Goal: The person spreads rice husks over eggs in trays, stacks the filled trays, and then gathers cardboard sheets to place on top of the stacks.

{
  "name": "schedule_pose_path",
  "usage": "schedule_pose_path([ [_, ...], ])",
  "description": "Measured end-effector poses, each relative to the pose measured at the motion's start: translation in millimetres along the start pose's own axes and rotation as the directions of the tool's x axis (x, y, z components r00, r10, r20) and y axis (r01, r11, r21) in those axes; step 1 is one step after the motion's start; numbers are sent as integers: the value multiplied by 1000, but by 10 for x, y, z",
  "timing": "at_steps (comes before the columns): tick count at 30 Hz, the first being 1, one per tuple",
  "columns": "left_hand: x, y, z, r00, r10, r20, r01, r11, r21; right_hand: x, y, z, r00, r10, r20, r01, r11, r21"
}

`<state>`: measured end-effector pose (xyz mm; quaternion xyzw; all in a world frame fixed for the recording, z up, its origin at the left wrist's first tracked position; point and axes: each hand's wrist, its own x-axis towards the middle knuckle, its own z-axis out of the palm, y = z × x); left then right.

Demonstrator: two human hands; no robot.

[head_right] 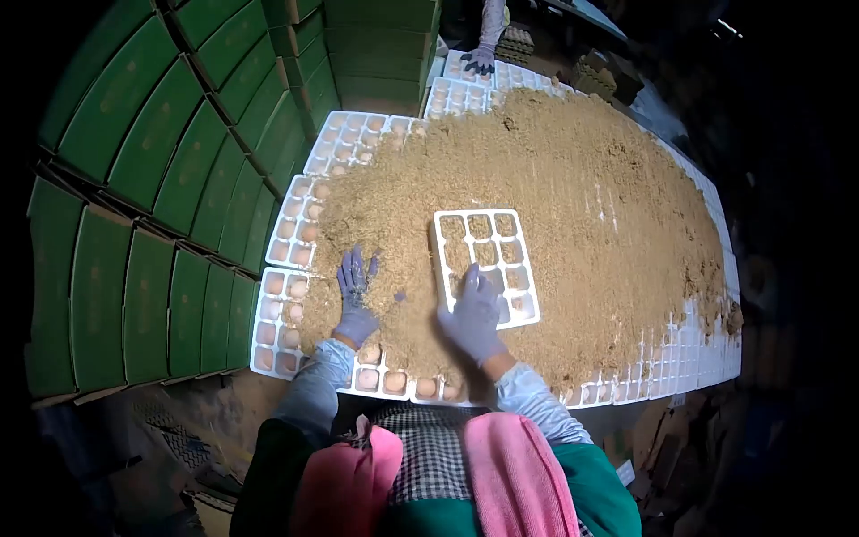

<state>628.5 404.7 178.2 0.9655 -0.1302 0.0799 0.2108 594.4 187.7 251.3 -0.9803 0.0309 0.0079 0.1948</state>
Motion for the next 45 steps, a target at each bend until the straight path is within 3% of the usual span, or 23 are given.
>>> schedule_pose_path([
  [2, 230, 59, 75, 999, -37, 16, 36, 999, 32, 231, -120, 102, 996, 69, 60, -69, 998, -7],
  [4, 611, -40, 167, 991, -129, 41, 109, 940, 323, 653, -320, 108, 999, 16, 47, -12, 997, -82],
  [5, 791, -136, 204, 991, -129, 36, 110, 936, 333, 900, -373, 148, 1000, -11, 22, 13, 996, -90],
  [8, 1392, -465, 231, 962, -272, 0, 260, 920, 294, 1616, -554, 153, 996, -32, 84, 37, 998, -56],
  [10, 1778, -674, 174, 942, -327, -78, 330, 944, 25, 1957, -609, 164, 989, -95, 110, 105, 991, -85],
  [11, 1893, -811, 281, 929, -298, -217, 297, 954, -39, 2095, -594, 190, 988, -138, 63, 143, 986, -83],
  [12, 2012, -823, 306, 930, -306, -202, 306, 951, -31, 2209, -572, 190, 988, -133, 79, 139, 987, -75],
  [14, 2298, -709, 221, 919, -167, -357, 188, 982, 23, 2412, -532, 105, 964, -249, 96, 251, 968, -12],
  [16, 2533, -670, 184, 957, -63, -284, 96, 990, 105, 2491, -424, -5, 969, -225, 106, 225, 974, 13],
  [18, 2741, -755, 205, 995, -64, 76, 29, 919, 394, 2571, -85, -42, 984, -177, -28, 178, 984, 20],
  [19, 2863, -928, 300, 1000, 13, 25, -24, 847, 532, 2634, 90, -63, 989, -99, -106, 102, 994, 25],
  [20, 3012, -1084, 372, 1000, 5, 28, -19, 847, 532, 2728, 254, -115, 992, 4, -128, -13, 997, -72],
  [22, 3334, -1368, 460, 997, -24, -70, 53, 890, 454, 2910, 564, -23, 983, 130, -133, -137, 989, -48],
  [26, 3802, -1841, 431, 987, -154, -55, 158, 812, 562, 2936, 316, 68, 979, -140, -149, 116, 980, -163],
  [27, 3842, -1959, 428, 987, -153, -54, 158, 829, 536, 2982, 179, 76, 991, -109, -72, 101, 989, -111],
  [29, 3793, -2080, 444, 991, -103, -81, 130, 858, 498, 3145, -146, 61, 996, -66, 61, 72, 993, -95],
  [32, 3505, -2044, 527, 988, -15, -155, 93, 854, 512, 3380, -487, 227, 992, -104, 77, 108, 993, -41],
  [35, 2947, -1834, 392, 995, 3, -102, 49, 861, 507, 3540, -771, 487, 972, -230, 50, 229, 973, 15],
  [36, 2729, -1826, 295, 995, -16, -98, 63, 858, 509, 3543, -860, 545, 971, -238, 20, 239, 968, -77],
  [38, 2209, -1822, 82, 945, 267, -189, -145, 859, 491, 3477, -1014, 374, 975, -154, 159, 156, 988, -1],
  [39, 1968, -1755, 3, 961, 168, -220, -74, 922, 379, 3439, -933, 477, 966, -222, 132, 219, 975, 35],
  [43, 881, -1637, -385, 984, 35, -173, 22, 949, 316, 2894, -1068, 492, 885, -420, 202, 422, 906, 33],
  [45, 363, -1459, -653, 977, -205, -56, 211, 969, 129, 2625, -1239, 508, 854, -452, 256, 449, 890, 75],
])
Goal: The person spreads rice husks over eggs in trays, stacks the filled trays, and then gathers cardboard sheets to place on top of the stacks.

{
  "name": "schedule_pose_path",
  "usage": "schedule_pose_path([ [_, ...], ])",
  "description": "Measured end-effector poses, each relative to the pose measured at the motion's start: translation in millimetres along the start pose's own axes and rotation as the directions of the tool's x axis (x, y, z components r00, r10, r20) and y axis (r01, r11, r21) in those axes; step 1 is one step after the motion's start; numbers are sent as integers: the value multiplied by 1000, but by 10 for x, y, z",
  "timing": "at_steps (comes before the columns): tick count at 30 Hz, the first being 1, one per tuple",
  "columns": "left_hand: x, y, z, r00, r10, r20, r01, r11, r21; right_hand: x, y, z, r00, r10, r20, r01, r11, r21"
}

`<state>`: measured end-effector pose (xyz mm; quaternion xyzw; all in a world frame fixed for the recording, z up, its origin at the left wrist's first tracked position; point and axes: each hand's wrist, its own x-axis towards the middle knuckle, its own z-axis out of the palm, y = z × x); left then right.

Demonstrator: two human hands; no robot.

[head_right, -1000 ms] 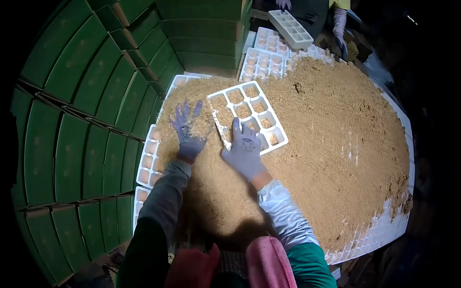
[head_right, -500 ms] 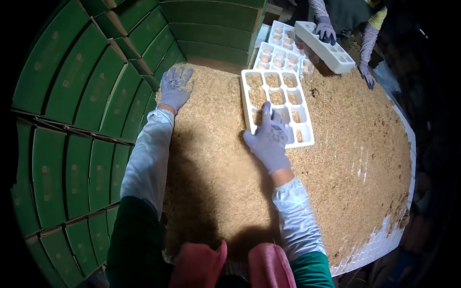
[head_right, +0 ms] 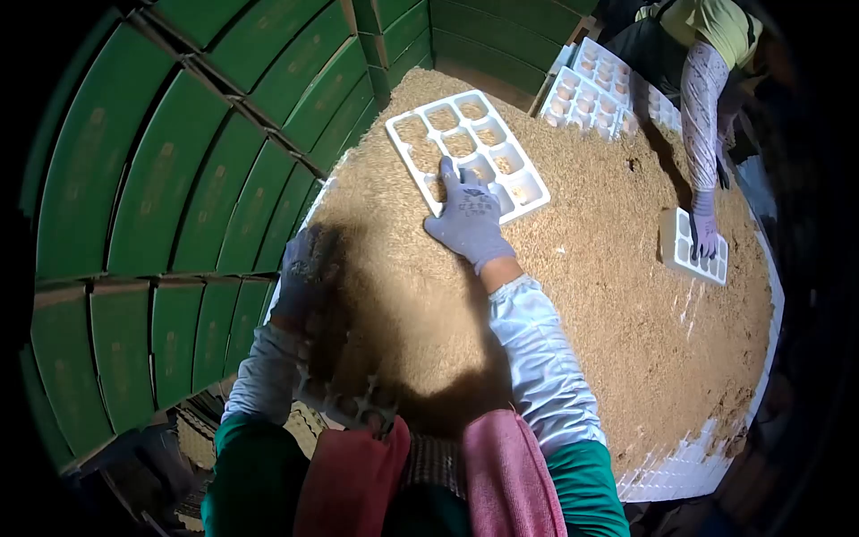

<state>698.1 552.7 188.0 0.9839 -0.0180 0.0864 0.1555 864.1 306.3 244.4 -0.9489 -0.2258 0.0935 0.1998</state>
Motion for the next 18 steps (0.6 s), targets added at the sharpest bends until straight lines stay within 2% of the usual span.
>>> schedule_pose_path([
  [1, -261, 26, -49, 1000, -3, 5, 3, 1000, -4, -90, -142, 27, 998, -20, 54, 17, 999, 48],
  [3, -674, 64, -84, 977, -157, -143, 150, 987, -58, -346, -398, 227, 994, -101, 32, 101, 995, 16],
  [6, -1083, 510, -89, 958, -183, -223, 161, 980, -113, -797, -744, 289, 984, -167, 66, 170, 985, -38],
  [8, -1122, 1068, -369, 982, -118, -150, 54, 926, -372, -1141, -842, 199, 965, -170, 198, 163, 985, 54],
  [10, -1179, 1497, -403, 993, 98, 72, -70, 944, -321, -1562, -674, 34, 986, -120, 112, 113, 991, 68],
  [12, -1208, 1755, -223, 961, 254, 113, -208, 926, -314, -1966, -264, -110, 979, -24, -204, 22, 1000, -13],
  [13, -1169, 1796, -114, 950, 289, 117, -254, 935, -246, -2113, -23, -227, 961, 170, -219, -180, 983, -29],
  [14, -1077, 1747, 101, 959, 283, -21, -270, 933, 239, -2258, 286, -224, 889, 221, -400, -256, 966, -37],
  [15, -959, 1696, 288, 931, 335, -148, -158, 733, 662, -2358, 565, -264, 863, 282, -419, -336, 940, -59],
  [16, -839, 1543, 308, 985, 173, 17, -160, 866, 473, -2445, 594, -227, 840, 461, -285, -479, 878, 6],
  [17, -810, 1305, 292, 976, 42, 216, -102, 957, 273, -2516, 621, -205, 778, 613, -139, -612, 789, 51],
  [18, -858, 1063, 295, 994, 17, 112, -39, 980, 197, -2611, 484, -54, 823, 523, -221, -553, 827, -99],
])
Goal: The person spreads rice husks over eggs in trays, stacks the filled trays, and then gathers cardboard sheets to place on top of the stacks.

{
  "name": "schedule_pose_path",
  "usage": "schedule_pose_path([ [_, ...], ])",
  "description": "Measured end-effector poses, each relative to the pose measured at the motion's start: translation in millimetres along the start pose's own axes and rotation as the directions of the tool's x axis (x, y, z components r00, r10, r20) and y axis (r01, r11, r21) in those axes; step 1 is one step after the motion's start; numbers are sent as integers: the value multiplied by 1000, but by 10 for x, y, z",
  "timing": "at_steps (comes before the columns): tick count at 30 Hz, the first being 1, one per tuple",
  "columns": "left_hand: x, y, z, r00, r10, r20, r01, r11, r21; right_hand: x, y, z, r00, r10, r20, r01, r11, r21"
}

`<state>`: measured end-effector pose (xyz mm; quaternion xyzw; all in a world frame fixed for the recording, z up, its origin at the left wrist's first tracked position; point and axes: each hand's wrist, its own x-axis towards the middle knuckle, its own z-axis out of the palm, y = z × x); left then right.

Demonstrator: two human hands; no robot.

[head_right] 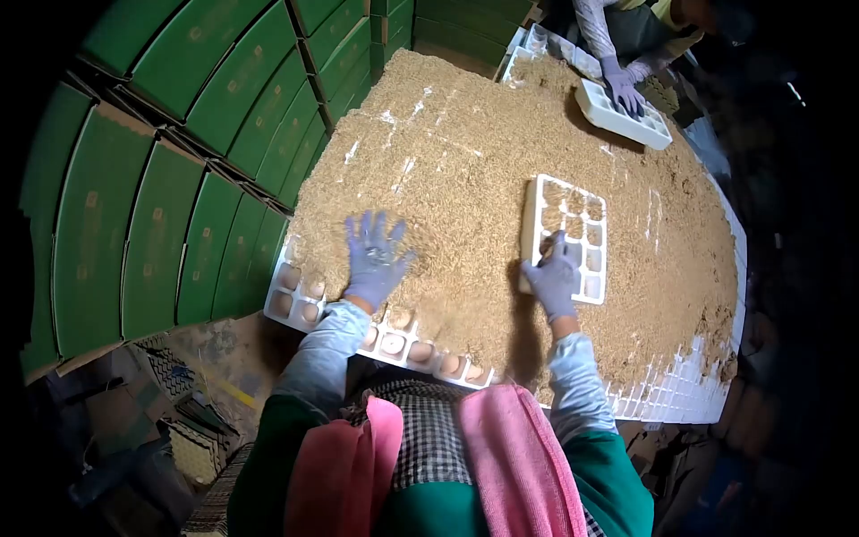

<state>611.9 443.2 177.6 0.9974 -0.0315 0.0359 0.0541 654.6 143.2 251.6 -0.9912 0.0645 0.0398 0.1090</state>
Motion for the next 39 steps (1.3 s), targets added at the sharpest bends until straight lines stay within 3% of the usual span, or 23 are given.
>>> schedule_pose_path([
  [1, -37, -246, 34, 994, -57, -95, 49, 995, -87, -193, -246, -90, 986, -3, 166, -29, 980, 194],
  [2, -137, -443, -28, 985, -68, -161, 60, 997, -58, -352, -286, 144, 981, -193, -30, 195, 974, 119],
  [3, -279, -580, -87, 972, -71, -222, 66, 997, -28, -571, -630, 60, 985, -141, 98, 104, 942, 318],
  [4, -414, -677, -66, 973, -60, -221, 56, 998, -24, -684, -779, 174, 962, -269, 44, 250, 936, 248],
  [5, -563, -750, -24, 967, -152, -207, 134, 986, -97, -782, -975, 155, 949, -307, 69, 297, 946, 127],
  [6, -708, -764, -6, 951, -245, -187, 215, 962, -168, -819, -1020, 122, 927, -365, 90, 341, 918, 204],
  [7, -856, -702, -53, 953, -237, -187, 207, 964, -165, -845, -1053, 82, 901, -422, 104, 381, 881, 280],
  [9, -1076, -484, -214, 928, -370, -39, 322, 851, -414, -983, -971, -162, 914, -382, 138, 311, 876, 368],
  [11, -1171, -247, -304, 964, -262, 50, 263, 900, -348, -1100, -650, -222, 903, -411, 121, 367, 888, 277],
  [13, -1019, -155, -242, 980, -187, 68, 198, 945, -259, -1141, -505, -175, 789, -578, 209, 541, 815, 209],
  [15, -630, -193, -240, 994, -100, 30, 102, 992, -73, -866, -543, -2, 712, -688, 141, 658, 724, 207],
  [17, -144, -374, -203, 990, -139, 24, 140, 990, -7, -308, -841, -19, 718, -670, 187, 640, 742, 200],
  [20, 439, -720, -76, 976, -214, 27, 208, 968, 137, 634, -1275, 142, 743, -666, 58, 653, 742, 155],
  [22, 698, -887, 59, 966, -191, -172, 173, 978, -116, 1176, -1569, 201, 791, -611, 19, 596, 778, 197],
  [26, 790, -862, -2, 963, -217, -157, 207, 975, -80, 2116, -2153, 327, 847, -514, -138, 530, 838, 129],
  [28, 814, -855, -68, 963, -232, -138, 222, 971, -89, 2619, -2447, 221, 920, -390, 45, 377, 910, 171],
  [29, 814, -857, -70, 963, -236, -129, 223, 969, -108, 2889, -2501, 383, 926, -374, 57, 369, 926, 81],
  [31, 822, -868, -33, 953, -257, -157, 239, 963, -125, 2803, -2729, 415, 932, -329, 150, 326, 944, 48],
  [33, 801, -890, 8, 950, -239, -199, 203, 962, -185, 2561, -2741, 315, 918, -320, 235, 296, 946, 132],
  [35, 684, -947, 92, 942, -229, -245, 182, 963, -200, 2249, -2543, 420, 878, -426, 221, 420, 904, 75],
  [37, 474, -998, 127, 960, -105, -260, 68, 987, -145, 1752, -2384, 399, 748, -601, 280, 591, 796, 131],
  [39, 118, -1026, -45, 969, -105, -225, 66, 983, -174, 1062, -2325, 351, 673, -682, 287, 671, 726, 150],
])
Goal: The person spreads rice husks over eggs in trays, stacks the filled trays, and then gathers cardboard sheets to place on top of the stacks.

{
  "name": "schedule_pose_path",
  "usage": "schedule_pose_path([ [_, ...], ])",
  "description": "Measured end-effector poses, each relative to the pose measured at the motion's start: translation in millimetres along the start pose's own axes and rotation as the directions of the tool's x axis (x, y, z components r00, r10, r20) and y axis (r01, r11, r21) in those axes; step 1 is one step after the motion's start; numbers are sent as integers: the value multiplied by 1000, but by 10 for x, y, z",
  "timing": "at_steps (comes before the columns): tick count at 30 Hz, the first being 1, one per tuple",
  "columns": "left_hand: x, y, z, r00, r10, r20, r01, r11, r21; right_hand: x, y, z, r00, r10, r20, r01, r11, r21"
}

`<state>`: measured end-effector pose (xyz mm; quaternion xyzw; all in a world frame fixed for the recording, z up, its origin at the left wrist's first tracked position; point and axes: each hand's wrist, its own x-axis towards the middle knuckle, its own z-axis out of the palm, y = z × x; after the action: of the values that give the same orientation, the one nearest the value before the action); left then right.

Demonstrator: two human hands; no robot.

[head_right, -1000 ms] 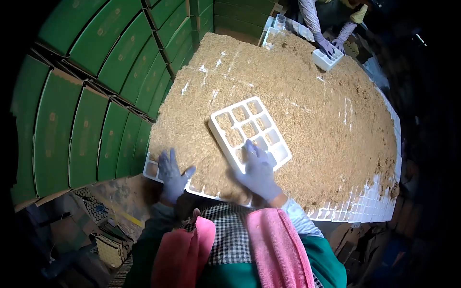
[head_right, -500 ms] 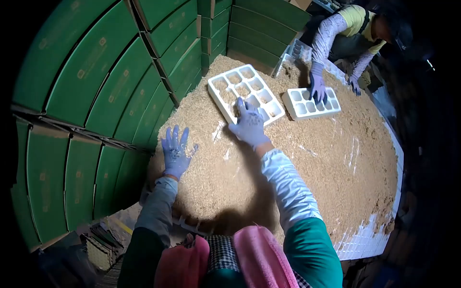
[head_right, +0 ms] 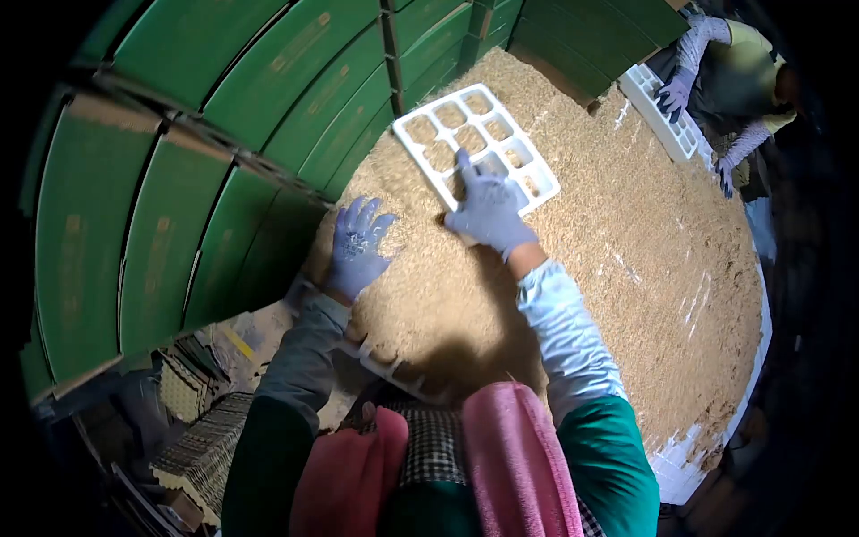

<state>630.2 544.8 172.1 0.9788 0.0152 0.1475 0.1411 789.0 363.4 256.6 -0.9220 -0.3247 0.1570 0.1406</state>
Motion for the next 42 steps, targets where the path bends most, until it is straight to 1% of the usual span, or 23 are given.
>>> schedule_pose_path([
  [1, -178, -14, -132, 1000, 10, 28, -9, 1000, -29, -210, -117, 171, 988, -130, -81, 131, 991, 11],
  [2, -415, -28, -223, 999, -2, 35, 3, 1000, -24, -406, -370, 131, 996, -78, 45, 75, 995, 67],
  [5, -1193, -121, -332, 984, -114, 135, 108, 993, 48, -844, -871, 404, 983, -156, 92, 156, 988, 4],
  [7, -1664, -152, -271, 967, -163, -197, 157, 986, -47, -1060, -1149, 546, 986, -107, 125, 112, 993, -36],
  [8, -1798, -140, -301, 969, -148, -198, 142, 989, -44, -1139, -1217, 568, 989, -100, 112, 104, 994, -33],
  [10, -1842, 22, -460, 896, -434, -92, 397, 877, -270, -1293, -1292, 615, 993, -70, 92, 68, 997, 27],
  [13, -1620, 279, -435, 884, -466, -33, 446, 862, -241, -1688, -1205, 638, 992, -115, 55, 114, 993, 15],
  [14, -1535, 424, -416, 895, -446, -31, 424, 869, -255, -1857, -1154, 624, 990, -137, 43, 138, 990, -6],
  [16, -1405, 728, -382, 976, -161, 145, 165, 986, -14, -2293, -879, 468, 994, 64, 85, -64, 998, -5],
  [18, -1510, 881, -238, 930, 199, 308, -176, 979, -101, -2843, -333, 505, 976, 215, -37, -216, 975, -45],
  [19, -1468, 919, -325, 883, 302, 359, -266, 953, -147, -3130, -102, 510, 951, 292, -101, -294, 956, -6],
  [21, -1305, 804, -503, 943, 155, 293, -104, 978, -183, -3649, 215, 451, 863, 459, -209, -470, 883, 0],
  [24, -1041, 140, -276, 988, -144, -61, 151, 978, 141, -4143, 784, 530, 657, 630, -416, -638, 757, 139],
  [26, -1088, -93, -77, 983, -179, -46, 184, 973, 139, -4111, 1054, 449, 466, 764, -447, -742, 612, 273],
  [28, -1163, -6, -108, 982, -149, 116, 113, 955, 273, -3947, 1347, 540, 395, 830, -393, -836, 502, 219],
  [30, -1298, 220, 31, 988, -110, 110, 81, 968, 237, -3612, 1179, 452, 421, 833, -359, -803, 526, 280],
  [32, -1422, 572, 109, 983, 97, 155, -121, 981, 153, -3309, 1002, 475, 635, 656, -409, -641, 742, 197],
  [34, -1516, 1010, 49, 969, 164, 183, -178, 982, 62, -3030, 582, 397, 814, 518, -264, -482, 855, 191],
  [38, -1844, 1593, 78, 913, 370, 172, -357, 929, -102, -3078, -25, 500, 961, 235, -147, -224, 971, 84],
  [39, -1905, 1719, -31, 810, 351, 470, -344, 933, -104, -3215, -31, 534, 964, 234, -125, -222, 970, 98],
  [40, -1978, 1775, -109, 627, 296, 721, -324, 940, -104, -3401, 26, 554, 968, 231, -102, -220, 969, 111],
  [41, -2083, 1770, -150, 632, 281, 722, -319, 944, -88, -3616, 106, 570, 972, 210, -109, -197, 973, 121],
  [42, -2179, 1771, -180, 810, 301, 504, -237, 953, -189, -3851, 218, 574, 974, 191, -118, -176, 976, 130],
])
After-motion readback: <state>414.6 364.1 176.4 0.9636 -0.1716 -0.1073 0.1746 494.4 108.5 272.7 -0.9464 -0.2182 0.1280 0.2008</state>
